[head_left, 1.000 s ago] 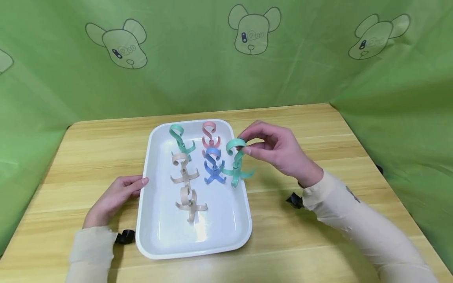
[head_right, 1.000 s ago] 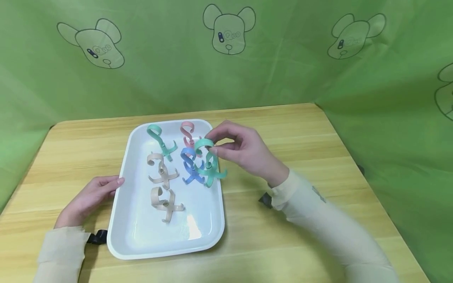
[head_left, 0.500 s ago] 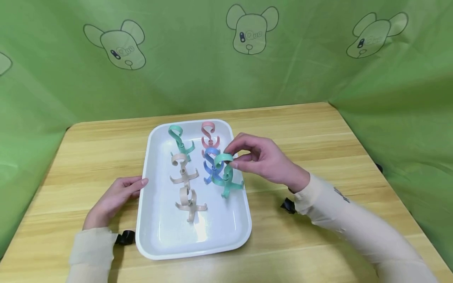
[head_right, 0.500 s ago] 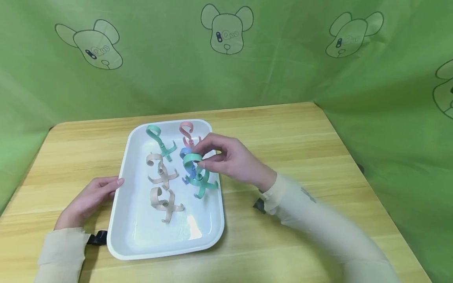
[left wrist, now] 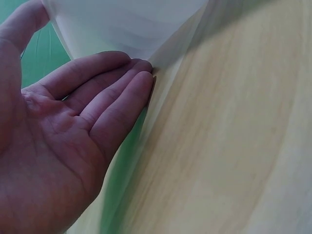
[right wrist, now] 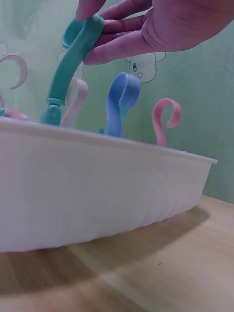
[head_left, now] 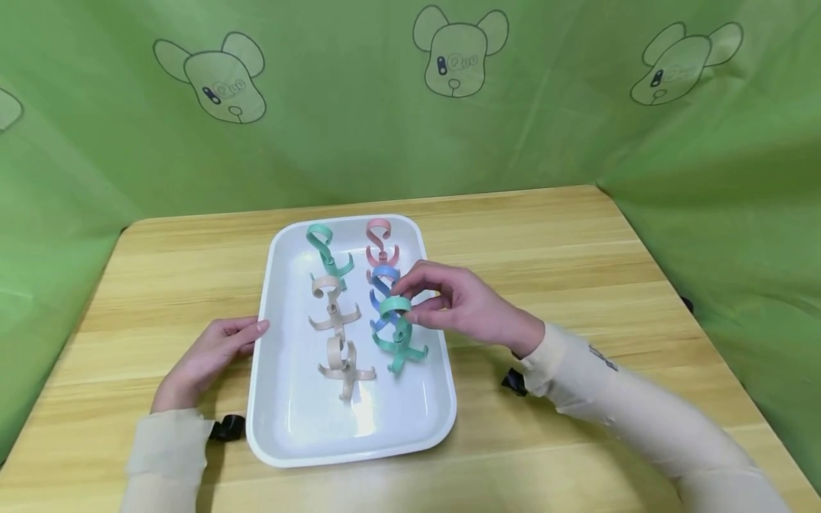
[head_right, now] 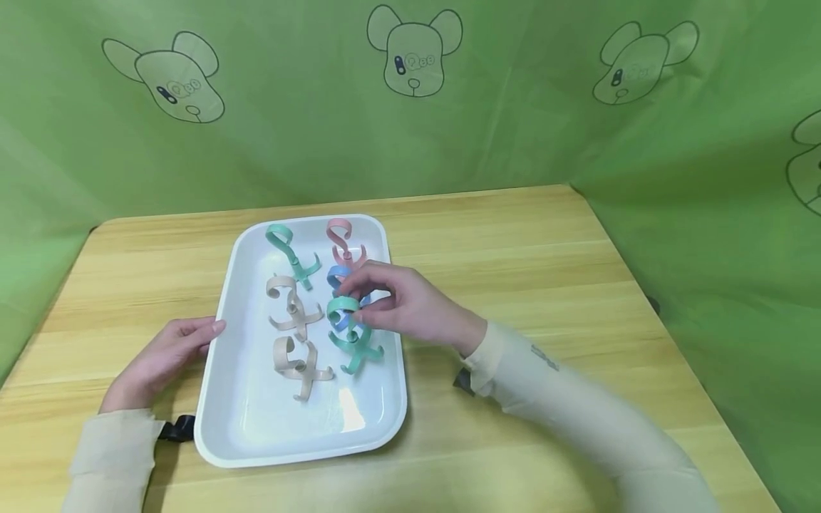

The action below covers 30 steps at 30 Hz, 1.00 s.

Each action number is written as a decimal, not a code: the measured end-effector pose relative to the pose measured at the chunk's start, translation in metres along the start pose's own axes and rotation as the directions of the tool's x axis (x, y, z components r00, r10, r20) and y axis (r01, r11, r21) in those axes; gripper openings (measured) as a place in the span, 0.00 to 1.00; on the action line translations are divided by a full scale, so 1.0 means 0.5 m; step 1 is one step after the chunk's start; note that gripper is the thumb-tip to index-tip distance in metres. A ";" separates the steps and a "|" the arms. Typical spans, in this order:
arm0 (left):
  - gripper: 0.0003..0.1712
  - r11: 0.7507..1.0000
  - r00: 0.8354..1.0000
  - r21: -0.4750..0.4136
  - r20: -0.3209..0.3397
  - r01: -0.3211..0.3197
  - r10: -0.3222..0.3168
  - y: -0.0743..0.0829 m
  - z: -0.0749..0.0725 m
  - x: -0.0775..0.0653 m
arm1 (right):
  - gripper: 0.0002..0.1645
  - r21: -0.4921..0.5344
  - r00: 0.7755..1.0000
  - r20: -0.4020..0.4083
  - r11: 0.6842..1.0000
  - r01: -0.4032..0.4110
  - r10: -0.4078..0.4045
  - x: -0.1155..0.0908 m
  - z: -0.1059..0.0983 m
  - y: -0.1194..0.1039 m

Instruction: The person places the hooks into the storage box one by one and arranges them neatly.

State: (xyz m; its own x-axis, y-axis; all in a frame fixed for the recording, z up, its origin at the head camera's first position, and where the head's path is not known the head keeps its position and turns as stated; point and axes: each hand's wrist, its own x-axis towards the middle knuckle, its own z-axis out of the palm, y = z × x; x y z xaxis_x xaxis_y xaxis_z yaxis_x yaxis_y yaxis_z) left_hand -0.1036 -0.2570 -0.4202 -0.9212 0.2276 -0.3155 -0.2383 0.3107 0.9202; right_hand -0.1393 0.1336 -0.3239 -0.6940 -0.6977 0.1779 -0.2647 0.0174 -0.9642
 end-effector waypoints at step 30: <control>0.35 0.999 1.000 -0.023 0.001 0.027 -0.027 0.009 0.003 -0.015 | 0.18 -0.007 0.990 0.091 0.994 -0.111 0.111 -0.019 0.009 0.029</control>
State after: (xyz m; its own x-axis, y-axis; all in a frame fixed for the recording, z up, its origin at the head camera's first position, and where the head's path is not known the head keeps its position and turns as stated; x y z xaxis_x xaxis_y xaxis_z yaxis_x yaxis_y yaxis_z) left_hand -0.0974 -0.2559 -0.4142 -0.9142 0.2198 -0.3405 -0.2704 0.2950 0.9164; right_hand -0.1337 0.1374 -0.3403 -0.6554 -0.7536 0.0508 -0.1905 0.0999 -0.9766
